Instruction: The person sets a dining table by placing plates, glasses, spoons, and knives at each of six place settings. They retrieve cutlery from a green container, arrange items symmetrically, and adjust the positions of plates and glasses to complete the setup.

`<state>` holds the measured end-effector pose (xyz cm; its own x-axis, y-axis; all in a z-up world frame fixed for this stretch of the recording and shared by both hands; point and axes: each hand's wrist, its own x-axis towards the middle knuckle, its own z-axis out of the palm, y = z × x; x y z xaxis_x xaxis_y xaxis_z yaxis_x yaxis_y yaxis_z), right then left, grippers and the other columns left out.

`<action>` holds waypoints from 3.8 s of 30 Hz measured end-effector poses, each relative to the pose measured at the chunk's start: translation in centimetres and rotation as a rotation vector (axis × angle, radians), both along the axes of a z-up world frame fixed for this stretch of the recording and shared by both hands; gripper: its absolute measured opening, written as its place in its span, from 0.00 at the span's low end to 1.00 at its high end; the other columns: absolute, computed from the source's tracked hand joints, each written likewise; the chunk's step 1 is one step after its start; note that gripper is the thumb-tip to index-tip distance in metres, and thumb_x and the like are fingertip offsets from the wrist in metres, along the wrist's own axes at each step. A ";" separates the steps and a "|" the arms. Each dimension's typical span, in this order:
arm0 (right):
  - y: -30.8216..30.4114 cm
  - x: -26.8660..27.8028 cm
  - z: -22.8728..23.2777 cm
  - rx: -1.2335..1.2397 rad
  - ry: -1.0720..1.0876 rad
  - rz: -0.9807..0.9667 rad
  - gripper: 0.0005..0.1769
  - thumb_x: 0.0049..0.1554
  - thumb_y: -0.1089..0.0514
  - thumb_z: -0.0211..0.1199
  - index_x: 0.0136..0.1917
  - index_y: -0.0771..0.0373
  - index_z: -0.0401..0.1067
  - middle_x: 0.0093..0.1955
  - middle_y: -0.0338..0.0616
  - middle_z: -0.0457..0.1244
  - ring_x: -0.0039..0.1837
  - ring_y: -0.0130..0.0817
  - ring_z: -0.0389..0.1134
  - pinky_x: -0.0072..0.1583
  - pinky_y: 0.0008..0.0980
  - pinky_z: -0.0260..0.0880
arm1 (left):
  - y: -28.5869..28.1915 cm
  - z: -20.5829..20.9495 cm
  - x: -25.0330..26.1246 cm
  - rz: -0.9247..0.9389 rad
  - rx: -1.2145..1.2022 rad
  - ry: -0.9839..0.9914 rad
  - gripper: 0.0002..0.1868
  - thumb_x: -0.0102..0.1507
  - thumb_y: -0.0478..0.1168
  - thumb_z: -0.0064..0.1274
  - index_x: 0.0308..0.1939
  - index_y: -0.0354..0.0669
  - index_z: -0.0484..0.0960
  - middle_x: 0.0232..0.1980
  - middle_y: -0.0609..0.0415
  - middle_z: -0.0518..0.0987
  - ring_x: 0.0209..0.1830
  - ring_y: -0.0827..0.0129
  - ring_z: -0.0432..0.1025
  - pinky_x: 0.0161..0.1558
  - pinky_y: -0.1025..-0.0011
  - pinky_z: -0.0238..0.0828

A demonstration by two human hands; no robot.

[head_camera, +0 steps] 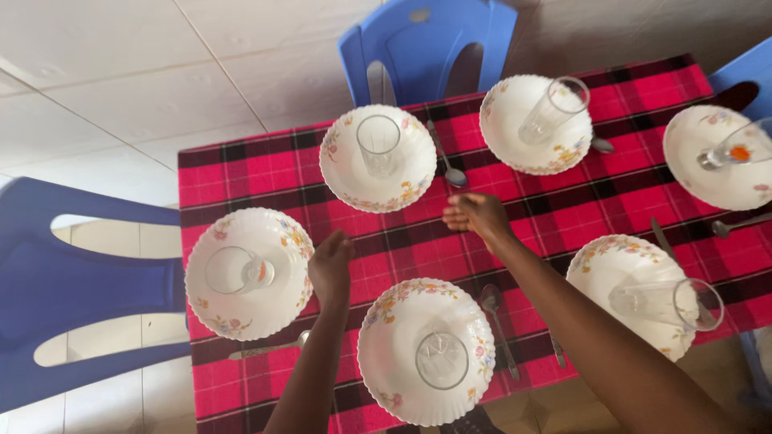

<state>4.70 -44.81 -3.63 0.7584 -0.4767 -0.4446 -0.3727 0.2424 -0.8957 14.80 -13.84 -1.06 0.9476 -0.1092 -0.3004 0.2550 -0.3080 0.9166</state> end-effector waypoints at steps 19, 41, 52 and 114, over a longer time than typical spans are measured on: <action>3.6 8.6 -4.5 0.237 -0.140 -0.097 0.16 0.65 0.59 0.54 0.63 0.69 0.65 0.56 0.57 0.67 0.53 0.45 0.74 0.55 0.44 0.81 | -7.5 -4.9 7.8 0.104 -0.540 0.299 0.19 0.68 0.32 0.47 0.64 0.33 0.71 0.47 0.45 0.83 0.45 0.64 0.80 0.48 0.66 0.84; 5.2 9.3 -3.9 0.156 -0.098 -0.131 0.15 0.65 0.60 0.53 0.61 0.73 0.67 0.54 0.58 0.69 0.51 0.45 0.76 0.53 0.41 0.79 | -6.6 -4.8 8.9 0.070 -0.516 0.297 0.22 0.68 0.32 0.47 0.67 0.32 0.70 0.47 0.43 0.82 0.45 0.64 0.80 0.50 0.65 0.84; 4.3 9.0 0.3 -0.803 0.095 -0.250 0.25 0.63 0.51 0.69 0.66 0.66 0.66 0.47 0.45 0.62 0.46 0.30 0.65 0.46 0.33 0.69 | -6.0 -5.1 8.4 0.048 -0.569 0.376 0.24 0.69 0.39 0.48 0.69 0.32 0.68 0.54 0.43 0.80 0.52 0.60 0.80 0.54 0.65 0.81; 20.3 -7.5 20.6 -0.601 -0.059 0.330 0.17 0.61 0.54 0.64 0.62 0.61 0.75 0.55 0.42 0.72 0.58 0.30 0.74 0.57 0.32 0.74 | 18.3 4.4 5.8 -0.298 0.292 -0.508 0.59 0.55 0.47 0.75 0.80 0.41 0.51 0.76 0.34 0.56 0.75 0.42 0.57 0.70 0.54 0.62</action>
<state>-2.84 -24.53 16.97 0.9212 -0.3673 -0.1286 -0.2877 -0.4205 -0.8605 20.65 4.50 3.39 0.9211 -0.3706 0.1190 -0.3219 -0.5534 0.7682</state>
